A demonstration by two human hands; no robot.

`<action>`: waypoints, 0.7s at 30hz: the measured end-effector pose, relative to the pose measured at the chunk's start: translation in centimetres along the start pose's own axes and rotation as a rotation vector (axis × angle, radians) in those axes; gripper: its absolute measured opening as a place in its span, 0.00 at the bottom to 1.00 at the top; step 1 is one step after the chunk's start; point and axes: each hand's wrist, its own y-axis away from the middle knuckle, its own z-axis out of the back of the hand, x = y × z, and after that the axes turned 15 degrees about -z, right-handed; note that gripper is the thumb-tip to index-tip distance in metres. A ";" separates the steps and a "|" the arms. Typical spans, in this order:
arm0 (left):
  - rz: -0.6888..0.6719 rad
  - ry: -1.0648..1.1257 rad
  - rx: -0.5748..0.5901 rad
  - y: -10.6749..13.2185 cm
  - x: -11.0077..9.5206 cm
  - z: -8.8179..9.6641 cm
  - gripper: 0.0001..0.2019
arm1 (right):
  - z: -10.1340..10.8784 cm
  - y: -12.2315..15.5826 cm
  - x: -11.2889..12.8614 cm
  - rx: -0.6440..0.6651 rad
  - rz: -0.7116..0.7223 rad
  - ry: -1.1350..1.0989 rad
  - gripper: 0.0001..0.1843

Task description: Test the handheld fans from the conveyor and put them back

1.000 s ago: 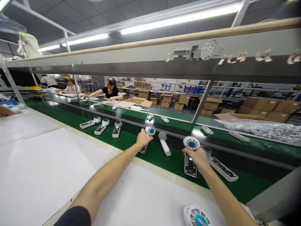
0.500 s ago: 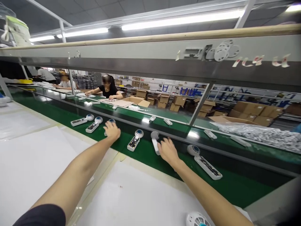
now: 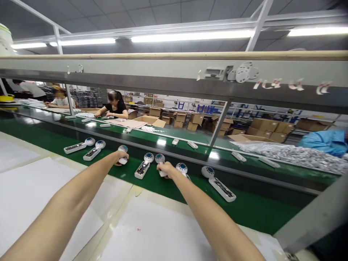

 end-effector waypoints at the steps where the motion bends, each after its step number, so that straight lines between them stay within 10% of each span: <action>1: 0.028 0.063 0.026 0.5 -0.5 -0.3 0.18 | 0.8 0.3 -0.1 0.077 -0.001 -0.085 0.13; 7: -0.030 0.528 0.204 6.7 -5.9 -2.9 0.09 | 6.4 5.3 -3.0 0.283 0.223 -0.618 0.07; 14: -0.411 0.902 0.373 17.7 -15.0 -6.6 0.19 | 12.0 13.2 -6.7 0.118 0.612 -0.837 0.23; 21: -0.768 0.926 0.578 23.2 -17.2 -9.7 0.28 | 15.1 18.9 -9.9 0.057 0.791 -0.801 0.36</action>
